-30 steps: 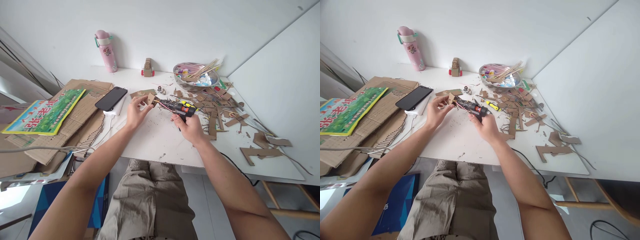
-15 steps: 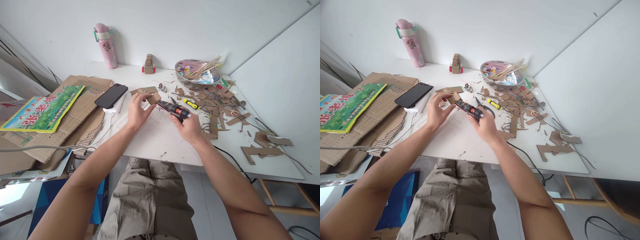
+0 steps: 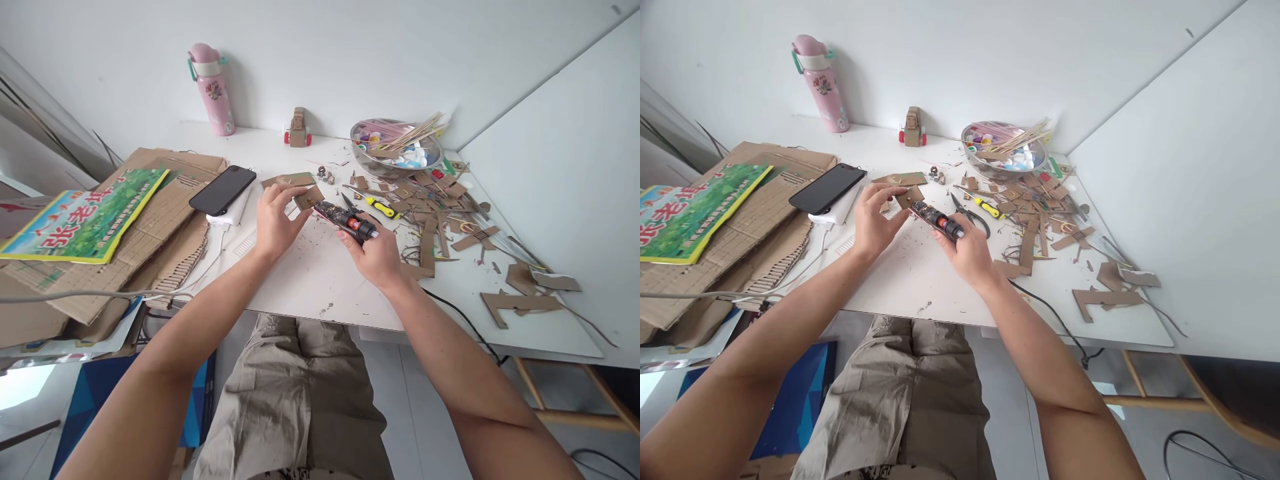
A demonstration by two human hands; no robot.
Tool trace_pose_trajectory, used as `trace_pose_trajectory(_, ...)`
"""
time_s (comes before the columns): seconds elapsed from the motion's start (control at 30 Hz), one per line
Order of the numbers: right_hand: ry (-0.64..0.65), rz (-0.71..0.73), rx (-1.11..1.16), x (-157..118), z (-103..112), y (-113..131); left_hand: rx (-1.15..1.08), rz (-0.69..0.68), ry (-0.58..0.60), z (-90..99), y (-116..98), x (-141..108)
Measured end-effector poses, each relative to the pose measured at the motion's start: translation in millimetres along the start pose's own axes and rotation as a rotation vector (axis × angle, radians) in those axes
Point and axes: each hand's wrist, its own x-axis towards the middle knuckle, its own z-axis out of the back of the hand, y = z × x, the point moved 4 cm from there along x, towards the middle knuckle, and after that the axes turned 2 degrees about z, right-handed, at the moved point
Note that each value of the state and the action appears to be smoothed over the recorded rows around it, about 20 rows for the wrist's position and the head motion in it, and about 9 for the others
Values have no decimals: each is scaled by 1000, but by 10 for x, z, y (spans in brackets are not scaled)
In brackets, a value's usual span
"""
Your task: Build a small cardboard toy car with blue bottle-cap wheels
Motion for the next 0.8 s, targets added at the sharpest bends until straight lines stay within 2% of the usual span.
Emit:
trace_pose_trajectory(0.2,10,-5,-9,-17,-9,-15,-13,6,34,19,-1,9)
trace_pose_trajectory(0.53,17,-49,-31,-28,4,-6,-71,44,23,47,-34,28)
trace_pose_trajectory(0.8,-31,-44,-35,-17,28,3,-133,41,-4,65,-56,23)
